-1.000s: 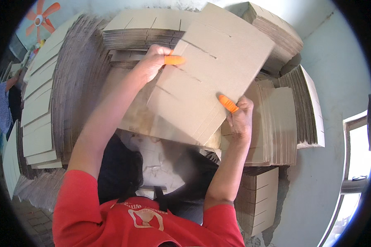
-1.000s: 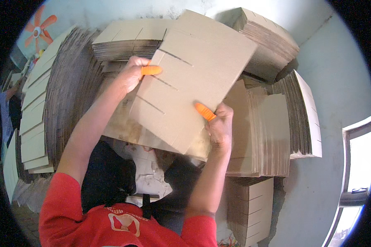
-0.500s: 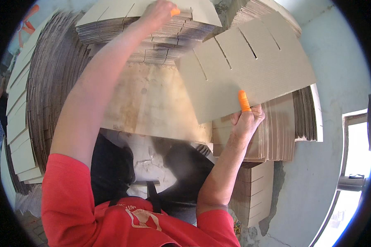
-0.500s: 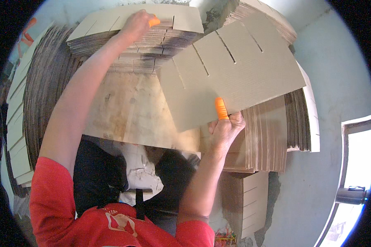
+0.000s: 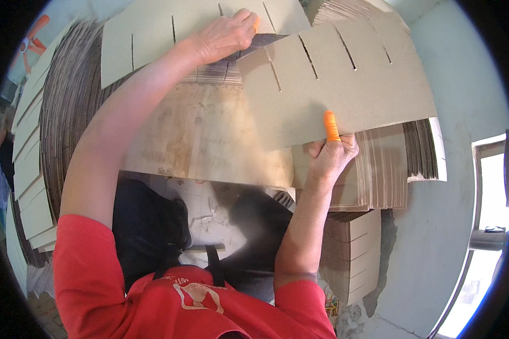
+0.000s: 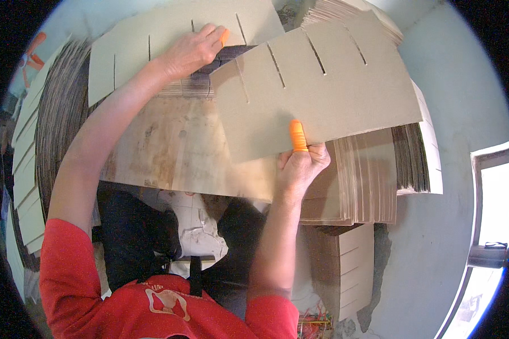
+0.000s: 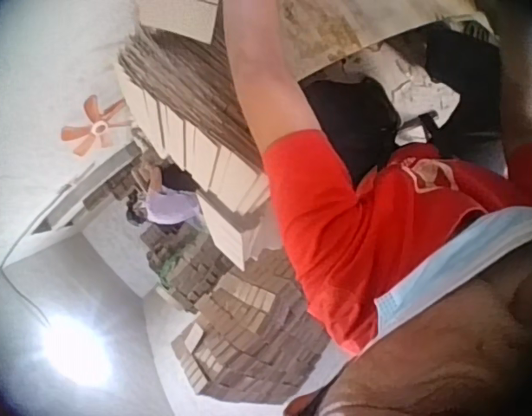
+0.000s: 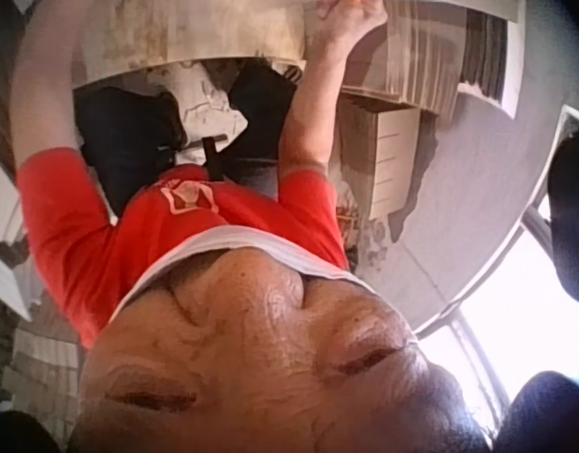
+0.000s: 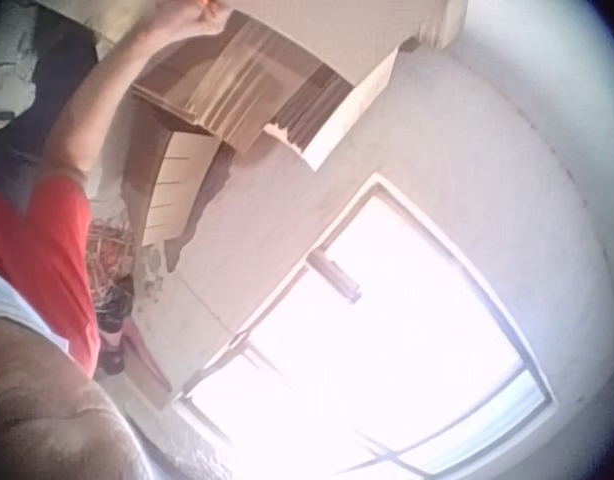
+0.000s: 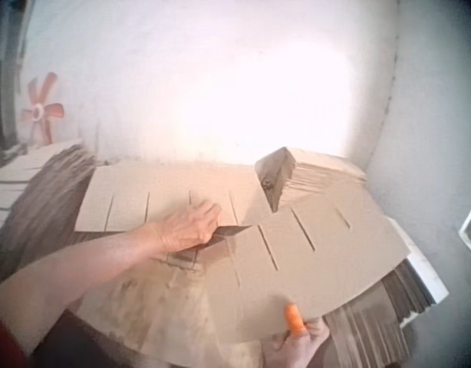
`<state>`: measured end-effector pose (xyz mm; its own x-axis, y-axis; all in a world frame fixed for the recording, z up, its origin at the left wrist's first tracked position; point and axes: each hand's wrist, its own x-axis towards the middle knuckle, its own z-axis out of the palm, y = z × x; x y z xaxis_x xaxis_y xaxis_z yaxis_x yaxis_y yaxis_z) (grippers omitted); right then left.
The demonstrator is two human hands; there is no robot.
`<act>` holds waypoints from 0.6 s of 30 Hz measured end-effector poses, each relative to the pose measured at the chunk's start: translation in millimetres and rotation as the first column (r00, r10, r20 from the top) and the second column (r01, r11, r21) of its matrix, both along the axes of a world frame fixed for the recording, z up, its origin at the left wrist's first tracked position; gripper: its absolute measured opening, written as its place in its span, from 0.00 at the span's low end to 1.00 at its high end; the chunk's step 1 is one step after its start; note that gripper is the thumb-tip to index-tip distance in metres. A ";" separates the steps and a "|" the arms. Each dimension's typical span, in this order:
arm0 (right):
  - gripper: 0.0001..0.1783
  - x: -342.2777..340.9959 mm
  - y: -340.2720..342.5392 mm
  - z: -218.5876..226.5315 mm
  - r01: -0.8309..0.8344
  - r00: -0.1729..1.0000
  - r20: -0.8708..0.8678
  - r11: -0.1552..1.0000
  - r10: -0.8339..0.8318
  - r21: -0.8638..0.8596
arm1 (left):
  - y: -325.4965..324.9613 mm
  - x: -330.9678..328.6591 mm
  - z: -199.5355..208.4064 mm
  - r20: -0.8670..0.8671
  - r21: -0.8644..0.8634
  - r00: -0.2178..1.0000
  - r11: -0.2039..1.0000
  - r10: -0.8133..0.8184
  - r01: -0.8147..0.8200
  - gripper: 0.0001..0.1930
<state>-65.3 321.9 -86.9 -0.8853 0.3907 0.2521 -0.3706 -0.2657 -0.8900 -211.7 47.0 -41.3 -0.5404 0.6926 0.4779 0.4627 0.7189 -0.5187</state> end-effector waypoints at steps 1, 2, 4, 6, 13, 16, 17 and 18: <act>0.17 0.8 -2.9 0.9 0.031 0.999 -0.015 0.999 -0.031 0.045 | 1.4 5.5 -4.1 0.008 -0.013 1.000 1.000 0.010 -0.009 0.14; 0.17 1.2 -4.6 1.7 0.063 0.998 -0.031 0.994 -0.061 0.089 | 2.9 10.5 -7.8 0.016 -0.026 1.000 0.999 0.019 -0.019 0.14; 0.19 1.6 -5.4 2.7 0.111 0.994 -0.011 0.979 -0.111 0.170 | 6.5 18.7 -15.1 0.057 -0.055 0.997 0.998 0.047 -0.044 0.14; 0.19 -1.4 -4.5 -0.2 0.164 0.986 -0.032 0.957 -0.161 0.241 | 6.3 25.0 -20.5 0.085 -0.044 0.995 0.998 0.055 -0.051 0.15; 0.14 4.5 -7.6 6.4 0.142 0.989 -0.005 0.956 -0.146 0.257 | -10.4 33.0 -32.4 0.052 0.032 0.998 0.999 0.042 -0.043 0.17; 0.13 3.7 -3.9 5.9 0.130 0.990 0.023 0.957 -0.141 0.258 | -7.3 37.5 -35.8 -0.034 0.056 0.999 0.998 -0.039 0.041 0.12; 0.13 3.2 -2.8 5.8 0.128 0.989 0.037 0.954 -0.143 0.270 | -6.4 38.8 -37.2 -0.078 0.070 0.994 0.994 -0.082 0.087 0.09; 0.12 1.7 -0.8 4.8 0.125 0.988 0.048 0.952 -0.144 0.278 | -5.7 39.2 -38.2 -0.106 0.078 0.990 0.992 -0.095 0.103 0.09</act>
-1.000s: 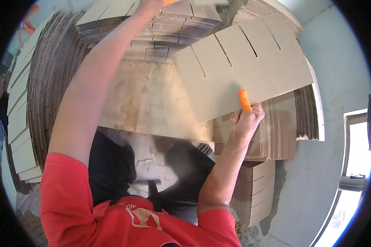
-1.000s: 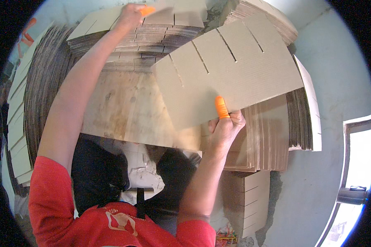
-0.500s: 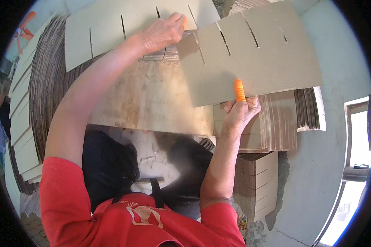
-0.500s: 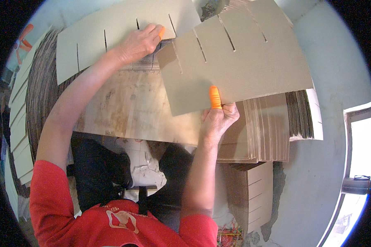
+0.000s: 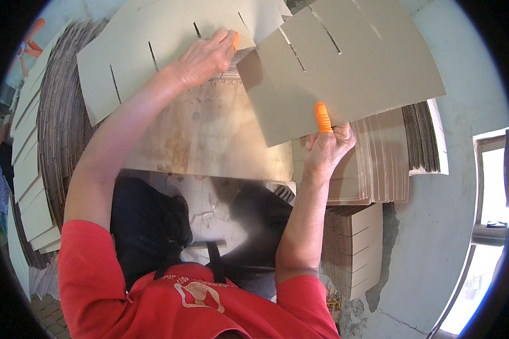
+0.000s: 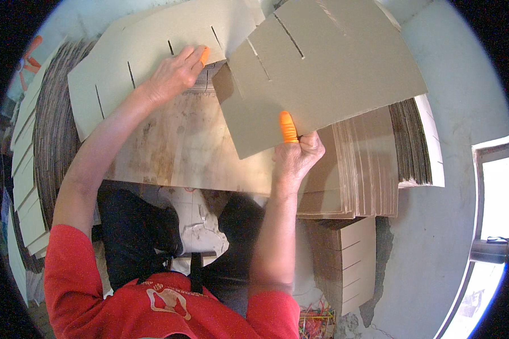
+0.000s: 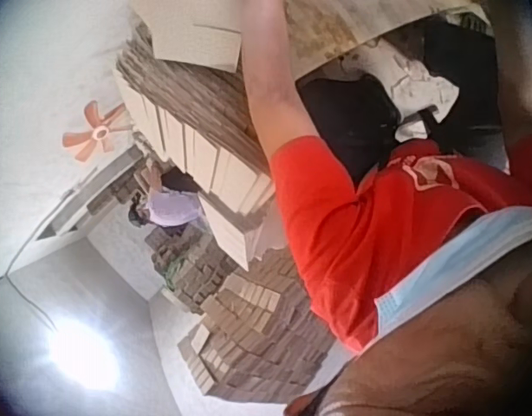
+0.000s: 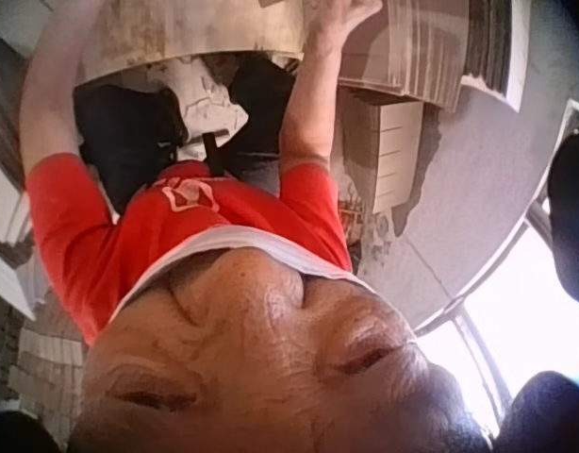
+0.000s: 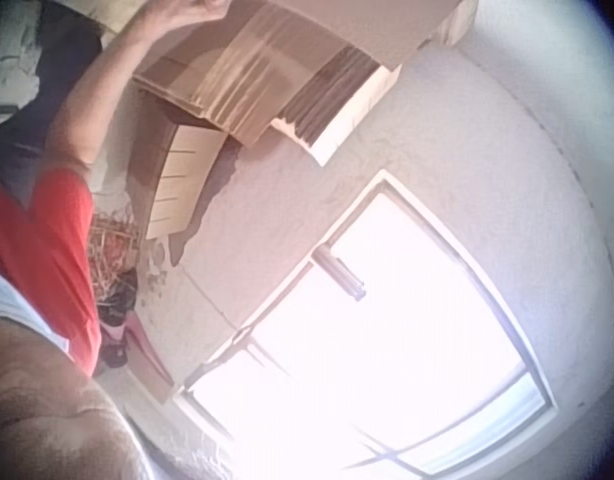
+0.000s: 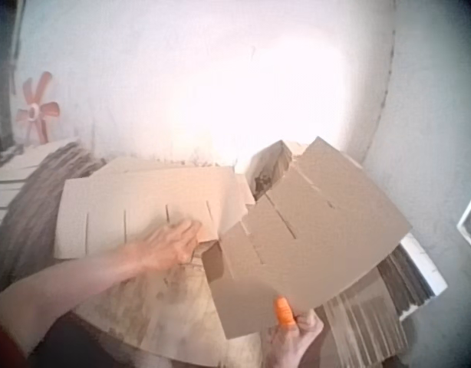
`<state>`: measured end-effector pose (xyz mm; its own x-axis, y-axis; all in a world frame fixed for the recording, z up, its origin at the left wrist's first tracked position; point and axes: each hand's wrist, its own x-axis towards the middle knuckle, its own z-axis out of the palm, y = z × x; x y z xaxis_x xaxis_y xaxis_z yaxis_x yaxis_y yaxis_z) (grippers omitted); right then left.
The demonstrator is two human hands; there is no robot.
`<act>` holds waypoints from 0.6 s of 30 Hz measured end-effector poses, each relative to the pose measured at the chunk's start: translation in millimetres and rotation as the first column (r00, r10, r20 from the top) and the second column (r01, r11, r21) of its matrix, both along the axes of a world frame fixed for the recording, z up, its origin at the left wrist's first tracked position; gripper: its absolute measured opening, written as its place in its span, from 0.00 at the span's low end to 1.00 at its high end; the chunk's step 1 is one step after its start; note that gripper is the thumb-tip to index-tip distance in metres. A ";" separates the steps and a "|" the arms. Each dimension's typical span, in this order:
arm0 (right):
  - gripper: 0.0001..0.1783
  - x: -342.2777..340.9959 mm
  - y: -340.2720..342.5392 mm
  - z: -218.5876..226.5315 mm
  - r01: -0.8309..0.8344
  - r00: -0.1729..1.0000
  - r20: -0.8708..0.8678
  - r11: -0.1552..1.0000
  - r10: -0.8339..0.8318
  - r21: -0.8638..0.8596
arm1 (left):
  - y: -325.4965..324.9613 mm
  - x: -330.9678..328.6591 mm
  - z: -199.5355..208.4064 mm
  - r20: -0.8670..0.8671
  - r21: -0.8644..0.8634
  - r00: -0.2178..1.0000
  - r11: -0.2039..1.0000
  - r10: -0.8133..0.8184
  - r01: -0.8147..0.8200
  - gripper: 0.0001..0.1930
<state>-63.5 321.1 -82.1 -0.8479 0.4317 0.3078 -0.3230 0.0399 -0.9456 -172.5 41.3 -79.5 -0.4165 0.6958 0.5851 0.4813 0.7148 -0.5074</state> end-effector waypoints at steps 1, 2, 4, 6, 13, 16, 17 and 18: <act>0.12 -1.4 1.5 -1.7 0.001 1.000 0.013 1.000 -0.001 0.008 | -0.2 1.3 -0.4 -0.027 0.011 1.000 1.000 -0.014 0.014 0.09; 0.12 -1.9 1.9 -2.8 0.001 1.000 0.026 1.000 -0.002 0.016 | -0.8 2.4 -0.7 -0.055 0.022 0.998 0.999 -0.027 0.028 0.09; 0.11 -0.1 0.5 -3.3 -0.025 0.999 0.019 0.999 0.026 -0.030 | -3.1 3.4 0.0 -0.031 0.038 0.999 0.999 -0.023 0.025 0.08; 0.11 1.3 -2.3 -1.9 -0.052 0.999 0.002 0.996 0.052 -0.067 | -4.1 5.9 -1.1 0.012 0.020 1.000 1.000 0.005 -0.006 0.11; 0.17 -1.3 -6.3 -10.1 -0.063 0.997 -0.039 0.997 0.061 -0.044 | 20.5 45.9 -6.5 0.112 -0.065 0.992 0.995 -0.064 0.072 0.16; 0.21 -4.3 -7.0 -18.7 -0.048 0.997 -0.052 0.999 0.049 0.024 | 37.7 71.8 -15.4 0.124 -0.021 0.976 0.983 -0.179 0.183 0.16; 0.21 -6.0 -7.3 -22.0 -0.041 0.997 -0.059 0.998 0.044 0.053 | 43.3 81.8 -19.6 0.129 -0.007 0.968 0.976 -0.215 0.217 0.16; 0.22 -8.0 -9.5 -28.0 -0.030 0.996 -0.081 0.999 0.033 0.042 | 48.9 94.1 -23.6 0.151 0.016 0.955 0.966 -0.257 0.257 0.17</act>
